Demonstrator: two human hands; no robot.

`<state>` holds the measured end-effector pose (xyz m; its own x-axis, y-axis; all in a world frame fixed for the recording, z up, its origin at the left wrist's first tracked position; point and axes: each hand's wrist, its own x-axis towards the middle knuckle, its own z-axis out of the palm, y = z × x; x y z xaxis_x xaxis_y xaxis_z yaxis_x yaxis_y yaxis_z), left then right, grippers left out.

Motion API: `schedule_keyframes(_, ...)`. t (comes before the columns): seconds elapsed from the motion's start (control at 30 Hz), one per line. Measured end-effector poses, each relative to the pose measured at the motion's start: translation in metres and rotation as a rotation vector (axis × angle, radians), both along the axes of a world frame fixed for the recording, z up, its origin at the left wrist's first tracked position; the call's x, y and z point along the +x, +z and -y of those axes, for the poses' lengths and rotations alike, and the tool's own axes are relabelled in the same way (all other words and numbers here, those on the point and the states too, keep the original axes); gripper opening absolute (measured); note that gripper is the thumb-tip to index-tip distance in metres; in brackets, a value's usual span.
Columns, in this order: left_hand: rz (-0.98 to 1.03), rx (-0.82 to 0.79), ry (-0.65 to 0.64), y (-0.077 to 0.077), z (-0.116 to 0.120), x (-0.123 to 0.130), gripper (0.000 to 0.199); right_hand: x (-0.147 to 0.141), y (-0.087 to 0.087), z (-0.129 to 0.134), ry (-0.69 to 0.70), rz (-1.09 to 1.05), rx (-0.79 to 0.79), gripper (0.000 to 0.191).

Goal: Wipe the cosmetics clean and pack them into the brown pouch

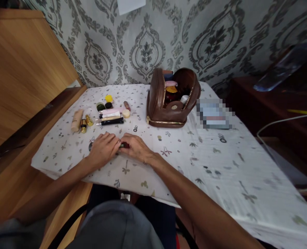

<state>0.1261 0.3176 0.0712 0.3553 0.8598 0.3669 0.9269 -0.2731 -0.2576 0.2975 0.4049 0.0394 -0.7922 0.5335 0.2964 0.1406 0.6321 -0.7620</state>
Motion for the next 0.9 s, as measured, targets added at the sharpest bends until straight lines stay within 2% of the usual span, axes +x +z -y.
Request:
schedule_keyframes(0.1, -0.002, -0.031, 0.009, -0.005, -0.001, 0.005, 0.032, 0.0, 0.0, 0.001, 0.008, -0.006, -0.017, 0.007)
schedule_keyframes(0.33, 0.125, -0.096, 0.162, -0.006, 0.024, -0.057, 0.037, 0.001, -0.001, 0.003, 0.009, -0.019, -0.089, 0.012)
schedule_keyframes(0.43, 0.207, -0.103, 0.186, -0.009, 0.033, -0.068, 0.039, 0.002, 0.001, 0.003, 0.016, -0.002, -0.076, 0.013)
schedule_keyframes(0.63, 0.17, -0.058, 0.205, -0.012, 0.032, -0.067, 0.038, 0.001, 0.004, 0.003, 0.041, 0.015, -0.015, 0.018)
schedule_keyframes(0.77, 0.04, 0.037, 0.201, -0.003, 0.017, -0.064, 0.037, 0.001, -0.005, -0.005, -0.05, -0.102, -0.007, 0.014)
schedule_keyframes(0.9, -0.02, 0.075, 0.137, 0.004, -0.004, -0.039, 0.036, 0.002, -0.01, -0.011, -0.108, -0.15, 0.009, 0.015)
